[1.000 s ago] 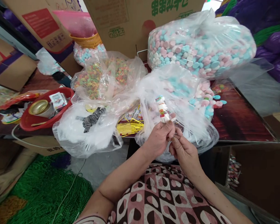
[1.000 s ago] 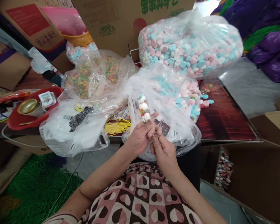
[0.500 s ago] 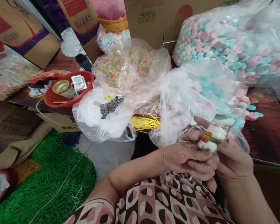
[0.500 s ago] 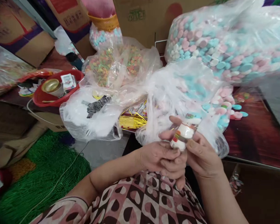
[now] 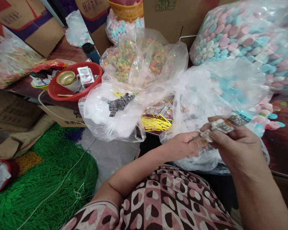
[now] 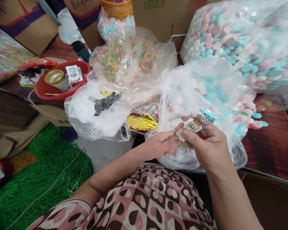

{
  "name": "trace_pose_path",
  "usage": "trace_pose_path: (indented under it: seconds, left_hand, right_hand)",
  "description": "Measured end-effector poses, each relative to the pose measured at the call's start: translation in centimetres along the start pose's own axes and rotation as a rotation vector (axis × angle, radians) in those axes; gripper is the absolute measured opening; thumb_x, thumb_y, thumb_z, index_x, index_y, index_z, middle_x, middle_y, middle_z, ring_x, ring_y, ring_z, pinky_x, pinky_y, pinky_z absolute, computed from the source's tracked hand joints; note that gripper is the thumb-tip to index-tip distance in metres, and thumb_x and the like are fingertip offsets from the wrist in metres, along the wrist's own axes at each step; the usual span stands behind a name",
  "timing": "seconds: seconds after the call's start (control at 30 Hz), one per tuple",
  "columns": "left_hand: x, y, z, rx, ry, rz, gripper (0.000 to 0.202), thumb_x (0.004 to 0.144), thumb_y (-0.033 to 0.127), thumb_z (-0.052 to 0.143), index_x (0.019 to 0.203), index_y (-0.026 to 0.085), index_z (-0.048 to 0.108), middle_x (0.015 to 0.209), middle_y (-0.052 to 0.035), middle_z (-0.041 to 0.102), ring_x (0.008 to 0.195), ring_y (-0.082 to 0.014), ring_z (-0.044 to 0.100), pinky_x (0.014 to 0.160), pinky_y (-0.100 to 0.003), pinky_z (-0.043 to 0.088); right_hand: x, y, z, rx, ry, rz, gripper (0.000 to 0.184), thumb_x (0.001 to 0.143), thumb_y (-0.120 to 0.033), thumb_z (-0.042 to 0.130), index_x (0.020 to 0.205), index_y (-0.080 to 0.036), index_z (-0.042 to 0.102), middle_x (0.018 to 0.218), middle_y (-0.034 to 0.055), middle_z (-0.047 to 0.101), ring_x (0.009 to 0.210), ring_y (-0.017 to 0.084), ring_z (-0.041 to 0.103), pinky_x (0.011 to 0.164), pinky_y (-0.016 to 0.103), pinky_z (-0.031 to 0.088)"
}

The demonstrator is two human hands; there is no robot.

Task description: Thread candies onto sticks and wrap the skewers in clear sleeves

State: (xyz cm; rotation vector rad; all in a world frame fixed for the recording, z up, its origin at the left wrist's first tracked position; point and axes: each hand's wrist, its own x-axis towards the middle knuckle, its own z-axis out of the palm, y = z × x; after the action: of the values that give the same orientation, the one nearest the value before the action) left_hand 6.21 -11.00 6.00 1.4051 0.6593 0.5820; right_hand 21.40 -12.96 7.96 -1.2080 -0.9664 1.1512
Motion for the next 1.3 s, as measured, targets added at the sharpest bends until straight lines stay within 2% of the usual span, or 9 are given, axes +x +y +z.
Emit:
trace_pose_path:
  seconds: [0.13, 0.23, 0.4, 0.5, 0.6, 0.77, 1.1, 1.23, 1.3]
  left_hand:
    - [-0.4, -0.6, -1.4, 0.454, 0.479, 0.049, 0.016, 0.089, 0.032, 0.059, 0.077, 0.023, 0.054, 0.067, -0.0007, 0.055, 0.071, -0.0201, 0.058, 0.071, -0.029, 0.042]
    - [-1.2, -0.8, -3.8, 0.239, 0.620, 0.049, 0.017, 0.088, 0.031, 0.064, 0.075, 0.022, 0.058, 0.059, 0.0027, 0.051, 0.057, -0.0141, 0.050, 0.061, -0.025, 0.037]
    - [-2.4, -0.2, -7.7, -0.498, 0.746, 0.136, 0.030, 0.091, 0.042, 0.064, 0.072, 0.019, 0.056, 0.045, 0.0103, 0.031, 0.039, -0.0058, 0.032, 0.054, -0.021, 0.041]
    - [-2.6, -0.3, -8.4, -0.672, 0.714, 0.143, 0.029, 0.092, 0.039, 0.063, 0.074, 0.018, 0.056, 0.046, 0.0111, 0.030, 0.037, -0.0046, 0.032, 0.055, -0.021, 0.045]
    - [-2.6, -0.8, -8.2, -0.739, 0.696, 0.101, 0.029, 0.092, 0.039, 0.063, 0.074, 0.017, 0.056, 0.045, 0.0115, 0.029, 0.036, -0.0042, 0.031, 0.053, -0.021, 0.046]
    - [-2.4, -1.2, -8.5, -0.771, 0.721, 0.093, 0.030, 0.092, 0.041, 0.064, 0.075, 0.017, 0.056, 0.045, 0.0118, 0.029, 0.035, -0.0037, 0.031, 0.053, -0.021, 0.047]
    - [-2.0, -1.8, -8.0, -0.689, 0.712, 0.071, 0.033, 0.087, 0.046, 0.069, 0.076, 0.017, 0.056, 0.045, 0.0121, 0.032, 0.036, -0.0032, 0.032, 0.051, -0.020, 0.045]
    - [-1.7, -2.1, -7.6, -0.654, 0.702, 0.039, 0.035, 0.086, 0.049, 0.069, 0.077, 0.017, 0.056, 0.045, 0.0120, 0.032, 0.036, -0.0037, 0.032, 0.047, -0.020, 0.044]
    - [-1.6, -2.1, -7.7, -0.659, 0.715, 0.064, 0.035, 0.086, 0.049, 0.069, 0.077, 0.017, 0.056, 0.045, 0.0121, 0.032, 0.036, -0.0035, 0.032, 0.047, -0.020, 0.044]
  right_hand:
    - [1.4, 1.2, 2.5, -0.076, 0.055, -0.143, 0.029, 0.076, -0.037, 0.080, 0.099, -0.023, 0.070, 0.081, -0.0003, 0.072, 0.054, 0.010, 0.055, 0.045, 0.023, 0.043]
    - [2.9, 2.3, 4.0, -0.295, -0.126, -0.165, 0.026, 0.089, -0.042, 0.065, 0.105, -0.022, 0.069, 0.079, 0.0011, 0.072, 0.059, 0.014, 0.061, 0.056, 0.029, 0.051]
    - [4.7, 3.8, 5.7, -1.162, -0.417, -0.350, 0.021, 0.093, -0.021, 0.054, 0.100, -0.016, 0.073, 0.102, 0.0122, 0.076, 0.095, 0.026, 0.069, 0.085, 0.038, 0.051]
    - [4.9, 4.5, 6.6, -1.572, -0.516, -0.370, 0.024, 0.094, -0.021, 0.051, 0.098, -0.013, 0.074, 0.099, 0.0159, 0.074, 0.095, 0.030, 0.067, 0.080, 0.038, 0.047]
    - [5.1, 5.0, 7.0, -1.700, -0.497, -0.342, 0.029, 0.097, -0.022, 0.046, 0.098, -0.013, 0.073, 0.095, 0.0160, 0.073, 0.093, 0.028, 0.067, 0.074, 0.034, 0.043]
    - [5.9, 5.1, 6.4, -1.595, -0.467, -0.243, 0.028, 0.095, -0.023, 0.046, 0.088, -0.017, 0.073, 0.094, 0.0111, 0.074, 0.086, 0.022, 0.066, 0.067, 0.029, 0.038]
    - [6.5, 5.5, 4.6, -0.917, -0.250, -0.151, 0.009, 0.077, -0.025, 0.054, 0.072, -0.020, 0.059, 0.063, -0.0001, 0.061, 0.057, 0.014, 0.052, 0.058, 0.026, 0.037]
    - [6.0, 4.7, 3.8, -0.621, -0.235, -0.088, 0.016, 0.079, -0.036, 0.056, 0.076, -0.020, 0.058, 0.061, -0.0027, 0.055, 0.055, 0.013, 0.047, 0.055, 0.026, 0.037]
    - [5.9, 4.5, 3.7, -0.611, -0.237, -0.065, 0.018, 0.081, -0.038, 0.057, 0.078, -0.020, 0.059, 0.062, -0.0023, 0.056, 0.055, 0.013, 0.049, 0.055, 0.026, 0.038]
